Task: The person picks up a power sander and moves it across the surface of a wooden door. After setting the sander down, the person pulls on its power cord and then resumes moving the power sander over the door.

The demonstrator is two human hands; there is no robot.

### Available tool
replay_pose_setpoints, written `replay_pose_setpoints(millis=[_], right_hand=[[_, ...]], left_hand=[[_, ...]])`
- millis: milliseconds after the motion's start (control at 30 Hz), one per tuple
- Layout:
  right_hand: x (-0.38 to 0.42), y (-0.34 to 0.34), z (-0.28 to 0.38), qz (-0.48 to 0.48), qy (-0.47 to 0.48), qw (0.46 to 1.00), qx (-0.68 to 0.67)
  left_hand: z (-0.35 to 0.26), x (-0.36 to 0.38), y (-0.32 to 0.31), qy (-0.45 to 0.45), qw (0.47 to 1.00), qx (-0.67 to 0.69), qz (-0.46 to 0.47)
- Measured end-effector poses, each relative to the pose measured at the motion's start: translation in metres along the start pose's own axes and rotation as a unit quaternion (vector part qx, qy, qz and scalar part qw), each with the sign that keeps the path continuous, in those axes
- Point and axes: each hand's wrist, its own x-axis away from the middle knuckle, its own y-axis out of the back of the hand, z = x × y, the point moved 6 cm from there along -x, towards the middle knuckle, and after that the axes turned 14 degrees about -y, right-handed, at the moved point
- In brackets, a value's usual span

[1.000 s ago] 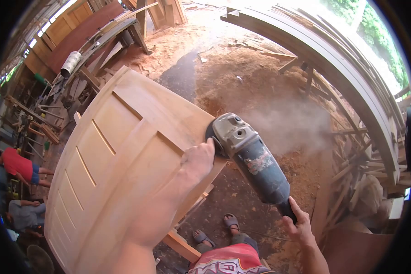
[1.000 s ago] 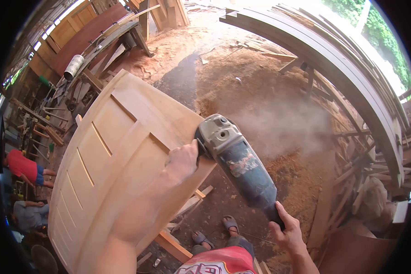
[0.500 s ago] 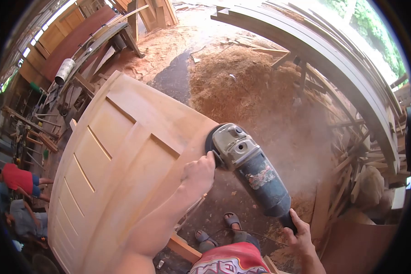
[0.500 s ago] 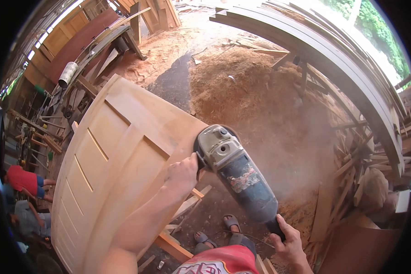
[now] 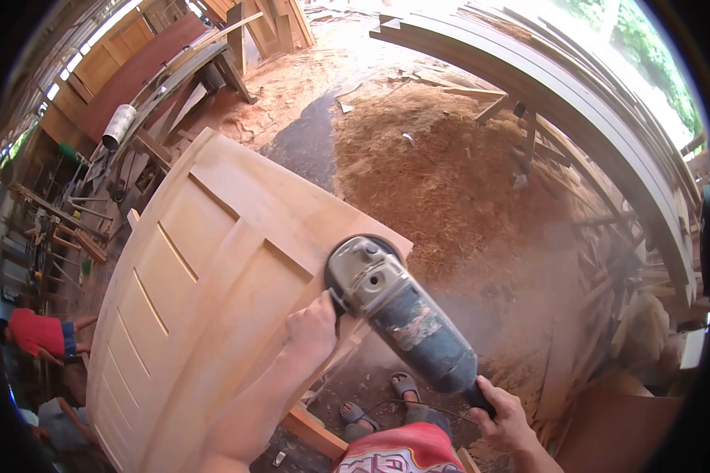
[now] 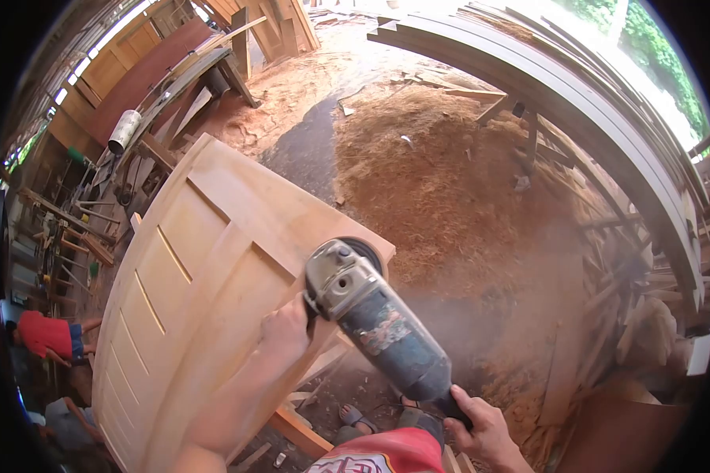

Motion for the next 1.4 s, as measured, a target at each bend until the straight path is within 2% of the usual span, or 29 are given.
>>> replay_pose_setpoints(millis=[100, 133, 200, 233, 333, 433, 533, 700, 833, 933, 1000, 1033, 1100, 1200, 1233, 1300, 1400], right_hand=[[-0.014, 0.015, -0.019, -0.053, 0.006, 0.998, -0.039], [-0.02, 0.019, -0.013, -0.003, -0.112, 0.986, -0.122], [-0.042, 0.021, -0.013, -0.026, -0.059, 0.995, -0.078], [-0.054, 0.02, -0.011, -0.034, -0.037, 0.997, -0.065], [-0.09, 0.017, 0.029, 0.026, -0.078, 0.996, -0.039], [-0.128, 0.0, 0.069, 0.028, 0.03, 0.999, -0.031], [-0.16, -0.022, 0.101, 0.066, 0.056, 0.996, -0.028], [-0.172, -0.035, 0.123, 0.117, 0.017, 0.993, -0.019], [-0.148, -0.021, 0.093, 0.075, 0.043, 0.996, -0.02], [-0.11, -0.007, 0.055, 0.072, 0.01, 0.997, -0.015], [-0.083, -0.003, 0.035, 0.072, 0.005, 0.997, -0.002], [-0.07, -0.004, 0.033, 0.051, 0.058, 0.997, 0.022], [-0.046, -0.011, 0.021, 0.057, 0.097, 0.993, 0.029], [-0.022, -0.022, 0.013, 0.136, 0.033, 0.989, 0.04], [-0.019, -0.022, 0.016, 0.123, 0.04, 0.991, 0.036], [-0.02, -0.022, 0.022, 0.098, 0.055, 0.993, 0.031], [-0.04, -0.012, 0.029, 0.053, 0.018, 0.998, 0.021]], left_hand=[[-0.023, -0.048, 0.011, -0.063, 0.998, -0.002, -0.016], [-0.024, -0.058, 0.017, -0.077, 0.996, -0.011, -0.039], [-0.023, -0.074, 0.027, -0.11, 0.99, -0.03, -0.086], [-0.013, -0.082, 0.03, -0.09, 0.991, -0.039, -0.089], [0.021, -0.09, 0.04, -0.033, 0.995, -0.059, -0.069], [0.079, -0.092, 0.046, 0.026, 0.996, -0.056, -0.061], [0.132, -0.082, 0.054, 0.056, 0.993, -0.076, -0.068], [0.158, -0.066, 0.058, 0.064, 0.992, -0.076, -0.08], [0.117, -0.063, 0.047, 0.048, 0.994, -0.082, -0.047], [0.075, -0.043, 0.031, 0.027, 0.996, -0.073, -0.034], [0.054, -0.019, 0.025, 0.037, 0.999, -0.008, -0.034], [0.05, -0.006, 0.02, 0.044, 0.999, 0.01, -0.024], [0.046, 0.025, 0.007, 0.062, 0.998, 0.018, -0.001], [0.044, 0.059, -0.006, 0.087, 0.995, 0.026, 0.03], [0.045, 0.063, -0.008, 0.094, 0.994, 0.032, 0.041], [0.046, 0.051, -0.005, 0.077, 0.997, 0.011, 0.027], [0.04, 0.004, 0.011, 0.041, 0.999, -0.005, 0.001]])
